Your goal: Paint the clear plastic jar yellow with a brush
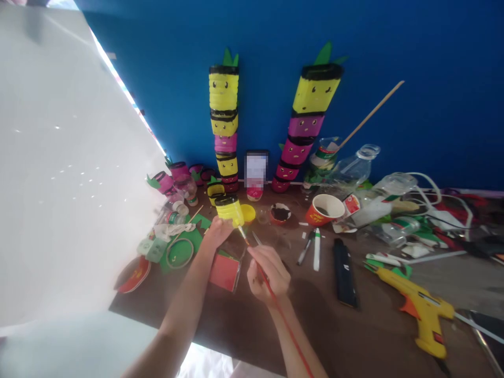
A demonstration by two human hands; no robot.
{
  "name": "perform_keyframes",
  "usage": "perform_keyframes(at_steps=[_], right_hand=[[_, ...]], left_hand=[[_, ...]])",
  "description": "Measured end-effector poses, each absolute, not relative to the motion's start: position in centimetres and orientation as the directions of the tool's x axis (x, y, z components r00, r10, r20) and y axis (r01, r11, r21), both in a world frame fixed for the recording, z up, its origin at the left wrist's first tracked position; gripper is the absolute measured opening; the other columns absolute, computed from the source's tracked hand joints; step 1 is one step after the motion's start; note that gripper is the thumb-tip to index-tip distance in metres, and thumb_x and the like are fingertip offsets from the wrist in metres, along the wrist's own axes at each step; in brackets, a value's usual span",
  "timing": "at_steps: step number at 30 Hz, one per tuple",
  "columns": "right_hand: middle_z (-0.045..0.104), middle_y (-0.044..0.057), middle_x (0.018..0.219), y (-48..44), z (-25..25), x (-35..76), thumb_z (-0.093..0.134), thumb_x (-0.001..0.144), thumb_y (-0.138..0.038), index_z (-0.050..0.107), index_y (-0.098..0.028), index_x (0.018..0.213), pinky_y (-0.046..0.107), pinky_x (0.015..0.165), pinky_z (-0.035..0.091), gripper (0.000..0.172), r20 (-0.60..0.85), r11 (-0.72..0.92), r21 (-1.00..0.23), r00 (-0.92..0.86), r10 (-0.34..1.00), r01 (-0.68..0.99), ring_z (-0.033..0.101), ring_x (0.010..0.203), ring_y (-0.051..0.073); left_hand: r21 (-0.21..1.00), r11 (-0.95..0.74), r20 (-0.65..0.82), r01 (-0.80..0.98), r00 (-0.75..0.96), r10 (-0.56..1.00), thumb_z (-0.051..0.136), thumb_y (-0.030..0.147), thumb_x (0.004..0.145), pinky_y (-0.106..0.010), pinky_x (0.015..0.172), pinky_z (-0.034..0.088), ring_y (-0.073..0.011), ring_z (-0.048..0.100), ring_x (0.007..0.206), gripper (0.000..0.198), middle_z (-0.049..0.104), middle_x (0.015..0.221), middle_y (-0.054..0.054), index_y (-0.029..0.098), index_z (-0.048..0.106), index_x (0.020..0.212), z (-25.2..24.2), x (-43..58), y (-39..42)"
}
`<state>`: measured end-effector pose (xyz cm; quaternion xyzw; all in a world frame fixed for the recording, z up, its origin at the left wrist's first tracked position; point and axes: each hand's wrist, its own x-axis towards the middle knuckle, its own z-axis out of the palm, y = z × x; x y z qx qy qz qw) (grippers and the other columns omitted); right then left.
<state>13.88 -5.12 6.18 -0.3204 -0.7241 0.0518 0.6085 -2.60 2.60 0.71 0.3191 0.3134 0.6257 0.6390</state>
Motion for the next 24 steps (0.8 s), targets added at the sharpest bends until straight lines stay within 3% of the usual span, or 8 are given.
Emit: perform_keyframes(at_steps=[8,24], right_hand=[[0.065,0.008,0.078,-4.9,5.3,13.8,0.054,0.071,0.001,0.063,-0.015,0.096,0.036,0.064,0.055,0.031,0.865,0.811,-0.425,-0.085,0.495,0.402,0.064,0.074,0.018],[0.065,0.008,0.079,-5.0,5.8,13.9,0.053,0.072,-0.001,0.062,-0.015,0.097,0.034,0.064,0.056,0.031,0.885,0.813,-0.368,-0.096,0.455,0.451,0.064,0.074,0.018]], left_hand=[[0.796,-0.023,0.086,-0.605,0.075,0.993,0.075,0.050,0.054,-0.043,0.089,0.045,-0.0252,0.064,0.090,0.045,0.070,0.087,-0.007,0.018,0.069,0.086,1.6,-2.4,2.2],[0.836,-0.018,0.062,-0.549,0.061,0.996,0.078,0.047,0.050,-0.041,0.084,0.046,-0.0250,0.065,0.084,0.046,0.072,0.082,-0.007,0.016,0.070,0.083,2.4,-2.3,2.3]])
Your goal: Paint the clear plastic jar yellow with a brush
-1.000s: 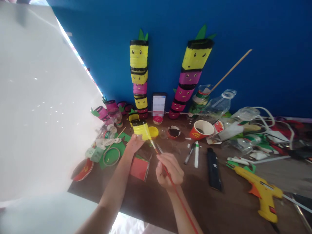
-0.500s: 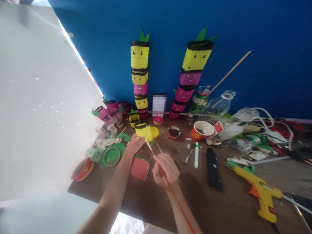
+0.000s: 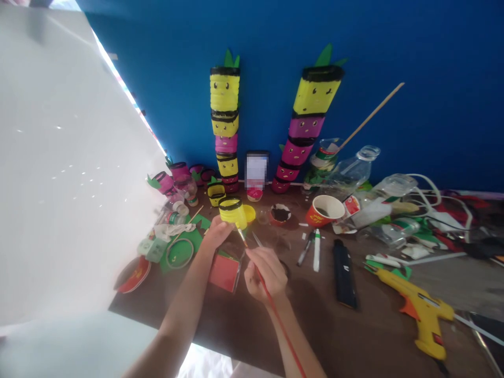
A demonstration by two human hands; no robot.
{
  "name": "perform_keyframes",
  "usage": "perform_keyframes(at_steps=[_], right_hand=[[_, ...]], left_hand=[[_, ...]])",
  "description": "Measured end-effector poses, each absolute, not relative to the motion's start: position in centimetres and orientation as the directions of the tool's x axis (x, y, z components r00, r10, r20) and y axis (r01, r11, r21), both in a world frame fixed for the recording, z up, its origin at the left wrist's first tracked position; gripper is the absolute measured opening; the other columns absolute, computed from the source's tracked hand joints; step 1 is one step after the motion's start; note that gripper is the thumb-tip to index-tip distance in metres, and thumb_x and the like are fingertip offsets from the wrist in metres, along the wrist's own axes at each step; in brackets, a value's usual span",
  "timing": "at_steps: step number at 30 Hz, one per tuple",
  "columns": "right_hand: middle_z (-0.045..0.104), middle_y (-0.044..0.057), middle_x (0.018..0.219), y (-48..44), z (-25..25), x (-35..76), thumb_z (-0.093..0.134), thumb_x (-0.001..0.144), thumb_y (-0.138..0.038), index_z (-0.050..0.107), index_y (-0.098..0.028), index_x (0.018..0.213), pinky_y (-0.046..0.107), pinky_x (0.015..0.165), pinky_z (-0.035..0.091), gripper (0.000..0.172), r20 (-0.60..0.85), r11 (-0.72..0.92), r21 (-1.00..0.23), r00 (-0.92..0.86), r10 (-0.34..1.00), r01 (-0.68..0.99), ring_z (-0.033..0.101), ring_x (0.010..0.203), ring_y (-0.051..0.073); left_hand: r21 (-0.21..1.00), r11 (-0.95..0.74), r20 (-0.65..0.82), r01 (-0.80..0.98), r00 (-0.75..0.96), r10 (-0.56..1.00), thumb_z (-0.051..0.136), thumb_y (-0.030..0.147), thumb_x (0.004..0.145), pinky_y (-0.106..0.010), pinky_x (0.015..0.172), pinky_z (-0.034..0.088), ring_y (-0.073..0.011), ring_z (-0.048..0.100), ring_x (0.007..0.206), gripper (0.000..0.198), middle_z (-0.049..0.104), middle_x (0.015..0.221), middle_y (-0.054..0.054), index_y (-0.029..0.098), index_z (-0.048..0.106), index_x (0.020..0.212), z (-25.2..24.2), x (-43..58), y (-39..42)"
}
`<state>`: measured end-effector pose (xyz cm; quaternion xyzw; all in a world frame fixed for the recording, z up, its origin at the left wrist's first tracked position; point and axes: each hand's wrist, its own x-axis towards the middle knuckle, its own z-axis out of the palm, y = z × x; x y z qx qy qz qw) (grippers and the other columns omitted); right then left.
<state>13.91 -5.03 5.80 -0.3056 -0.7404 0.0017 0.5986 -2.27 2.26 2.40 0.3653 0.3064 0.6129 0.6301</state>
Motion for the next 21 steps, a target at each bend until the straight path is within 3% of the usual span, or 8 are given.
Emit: perform_keyframes(at_steps=[21], right_hand=[[0.064,0.007,0.077,-5.16,5.64,13.96,0.053,0.073,-0.002,0.062,-0.016,0.095,0.035,0.062,0.055,0.028,0.881,0.798,-0.389,-0.068,0.469,0.461,0.063,0.072,0.018]], left_hand=[[0.831,-0.019,0.063,-0.557,0.060,0.996,0.079,0.043,0.051,-0.041,0.085,0.047,-0.0263,0.066,0.088,0.044,0.072,0.083,-0.007,0.015,0.070,0.085,2.50,-2.36,2.30]])
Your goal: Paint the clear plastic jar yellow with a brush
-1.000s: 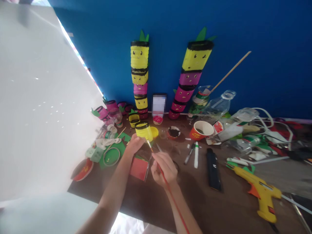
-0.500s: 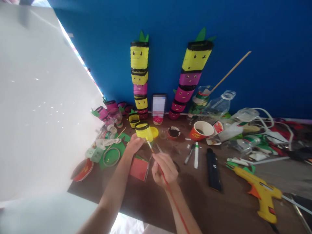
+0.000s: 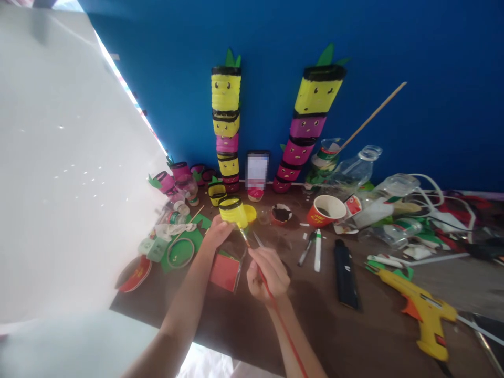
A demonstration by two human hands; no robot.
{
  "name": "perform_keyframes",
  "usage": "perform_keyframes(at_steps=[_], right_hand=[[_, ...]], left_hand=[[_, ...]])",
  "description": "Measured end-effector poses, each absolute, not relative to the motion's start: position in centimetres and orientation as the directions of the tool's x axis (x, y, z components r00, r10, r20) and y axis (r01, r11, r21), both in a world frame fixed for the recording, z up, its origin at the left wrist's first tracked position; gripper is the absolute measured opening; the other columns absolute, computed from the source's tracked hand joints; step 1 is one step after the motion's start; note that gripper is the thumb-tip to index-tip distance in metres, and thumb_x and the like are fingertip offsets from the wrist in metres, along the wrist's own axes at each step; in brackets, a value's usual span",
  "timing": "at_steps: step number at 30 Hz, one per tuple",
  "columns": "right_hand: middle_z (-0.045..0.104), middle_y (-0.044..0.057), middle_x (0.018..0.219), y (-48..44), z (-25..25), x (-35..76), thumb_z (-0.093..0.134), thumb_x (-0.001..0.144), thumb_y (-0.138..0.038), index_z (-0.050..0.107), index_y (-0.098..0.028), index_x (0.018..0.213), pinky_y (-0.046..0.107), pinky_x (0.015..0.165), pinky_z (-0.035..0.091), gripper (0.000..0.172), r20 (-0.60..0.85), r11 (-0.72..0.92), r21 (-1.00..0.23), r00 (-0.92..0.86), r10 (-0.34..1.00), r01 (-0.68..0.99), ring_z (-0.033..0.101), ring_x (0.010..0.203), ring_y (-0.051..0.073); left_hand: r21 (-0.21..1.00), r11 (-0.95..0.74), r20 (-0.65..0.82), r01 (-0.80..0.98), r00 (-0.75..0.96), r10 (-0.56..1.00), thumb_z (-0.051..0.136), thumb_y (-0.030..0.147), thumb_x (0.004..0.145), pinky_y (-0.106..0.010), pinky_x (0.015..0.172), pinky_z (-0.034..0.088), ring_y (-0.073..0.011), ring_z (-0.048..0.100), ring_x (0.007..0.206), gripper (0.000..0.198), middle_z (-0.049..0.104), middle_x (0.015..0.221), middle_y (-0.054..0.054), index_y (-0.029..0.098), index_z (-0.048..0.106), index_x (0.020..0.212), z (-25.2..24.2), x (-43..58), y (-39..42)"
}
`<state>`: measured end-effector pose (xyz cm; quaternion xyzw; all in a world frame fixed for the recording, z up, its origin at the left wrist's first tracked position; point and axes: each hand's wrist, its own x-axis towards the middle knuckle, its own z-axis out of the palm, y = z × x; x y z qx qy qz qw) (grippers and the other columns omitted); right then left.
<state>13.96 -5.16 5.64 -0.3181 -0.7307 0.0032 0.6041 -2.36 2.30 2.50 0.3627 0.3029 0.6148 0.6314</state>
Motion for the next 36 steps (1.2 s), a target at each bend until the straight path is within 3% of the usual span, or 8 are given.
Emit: perform_keyframes(at_steps=[22,36], right_hand=[[0.064,0.009,0.082,-4.89,5.51,13.77,0.054,0.070,0.001,0.062,-0.015,0.099,0.036,0.066,0.055,0.035,0.879,0.807,-0.383,-0.090,0.468,0.450,0.062,0.078,0.019],[0.065,0.008,0.079,-4.97,5.40,13.74,0.052,0.076,-0.005,0.062,-0.016,0.095,0.036,0.063,0.056,0.024,0.872,0.788,-0.402,-0.067,0.484,0.465,0.064,0.074,0.019]], left_hand=[[0.826,-0.030,0.076,-0.562,0.059,0.995,0.080,0.043,0.049,-0.038,0.080,0.049,-0.0231,0.067,0.080,0.045,0.072,0.079,-0.006,0.016,0.070,0.083,2.38,-2.50,2.40],[0.839,-0.040,0.075,-0.543,0.042,0.996,0.079,0.039,0.050,-0.038,0.082,0.048,-0.0228,0.066,0.082,0.043,0.072,0.080,-0.006,0.016,0.069,0.084,1.79,-2.61,2.60]])
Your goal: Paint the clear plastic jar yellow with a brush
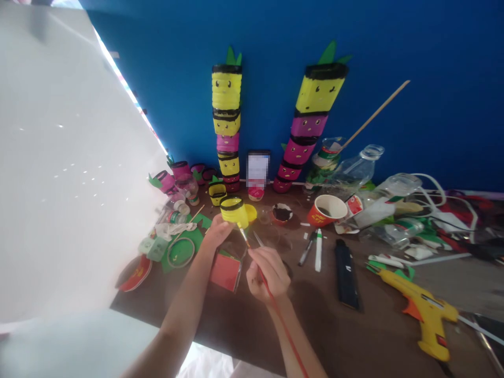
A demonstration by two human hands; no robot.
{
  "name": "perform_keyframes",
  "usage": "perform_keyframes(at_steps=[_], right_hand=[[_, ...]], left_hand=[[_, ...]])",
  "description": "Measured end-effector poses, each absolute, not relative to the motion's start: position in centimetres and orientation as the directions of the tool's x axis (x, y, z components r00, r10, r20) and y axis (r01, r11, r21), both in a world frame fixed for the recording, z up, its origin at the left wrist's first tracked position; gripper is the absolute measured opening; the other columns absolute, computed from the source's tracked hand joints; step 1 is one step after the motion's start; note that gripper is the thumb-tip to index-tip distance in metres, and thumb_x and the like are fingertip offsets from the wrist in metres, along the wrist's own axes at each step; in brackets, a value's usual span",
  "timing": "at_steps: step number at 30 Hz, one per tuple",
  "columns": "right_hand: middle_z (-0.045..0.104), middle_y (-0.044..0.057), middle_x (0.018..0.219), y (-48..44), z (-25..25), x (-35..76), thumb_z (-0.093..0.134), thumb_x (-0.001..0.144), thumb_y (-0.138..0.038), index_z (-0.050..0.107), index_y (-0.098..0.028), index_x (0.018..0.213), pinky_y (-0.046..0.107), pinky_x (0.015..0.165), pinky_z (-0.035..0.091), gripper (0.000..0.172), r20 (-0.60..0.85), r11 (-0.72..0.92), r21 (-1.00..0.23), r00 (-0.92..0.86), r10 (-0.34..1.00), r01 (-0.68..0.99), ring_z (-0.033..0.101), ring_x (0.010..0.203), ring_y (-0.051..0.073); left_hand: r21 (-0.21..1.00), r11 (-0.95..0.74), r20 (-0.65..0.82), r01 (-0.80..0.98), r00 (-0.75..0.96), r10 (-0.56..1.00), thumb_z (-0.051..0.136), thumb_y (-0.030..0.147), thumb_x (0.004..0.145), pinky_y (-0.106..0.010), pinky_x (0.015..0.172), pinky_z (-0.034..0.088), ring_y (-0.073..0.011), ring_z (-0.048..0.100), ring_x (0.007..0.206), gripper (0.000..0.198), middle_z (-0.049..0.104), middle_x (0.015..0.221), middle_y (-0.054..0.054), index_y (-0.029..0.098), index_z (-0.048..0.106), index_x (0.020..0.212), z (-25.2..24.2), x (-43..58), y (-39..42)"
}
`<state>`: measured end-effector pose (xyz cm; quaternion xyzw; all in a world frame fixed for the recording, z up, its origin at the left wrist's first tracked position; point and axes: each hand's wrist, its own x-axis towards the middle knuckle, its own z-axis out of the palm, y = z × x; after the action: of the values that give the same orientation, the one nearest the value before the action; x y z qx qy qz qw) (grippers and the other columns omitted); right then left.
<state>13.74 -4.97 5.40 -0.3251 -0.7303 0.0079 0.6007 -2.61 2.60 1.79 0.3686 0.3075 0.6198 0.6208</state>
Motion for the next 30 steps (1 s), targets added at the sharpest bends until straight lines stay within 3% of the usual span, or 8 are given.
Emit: perform_keyframes(at_steps=[13,30], right_hand=[[0.064,0.008,0.077,-5.19,5.65,13.89,0.054,0.068,0.001,0.063,-0.014,0.091,0.033,0.064,0.055,0.028,0.889,0.811,-0.352,-0.106,0.446,0.468,0.063,0.073,0.018],[0.065,0.007,0.078,-5.05,5.47,13.69,0.054,0.071,-0.001,0.062,-0.015,0.094,0.033,0.065,0.056,0.029,0.885,0.813,-0.352,-0.119,0.451,0.464,0.064,0.073,0.018]], left_hand=[[0.841,-0.042,0.074,-0.540,0.037,0.997,0.077,0.048,0.052,-0.039,0.083,0.048,-0.0237,0.066,0.083,0.047,0.072,0.084,-0.007,0.015,0.070,0.085,2.50,-2.58,2.32],[0.846,-0.034,0.042,-0.532,0.002,0.999,0.079,0.043,0.048,-0.039,0.085,0.047,-0.0243,0.065,0.085,0.045,0.071,0.079,-0.006,0.015,0.069,0.082,2.63,-2.61,2.33]])
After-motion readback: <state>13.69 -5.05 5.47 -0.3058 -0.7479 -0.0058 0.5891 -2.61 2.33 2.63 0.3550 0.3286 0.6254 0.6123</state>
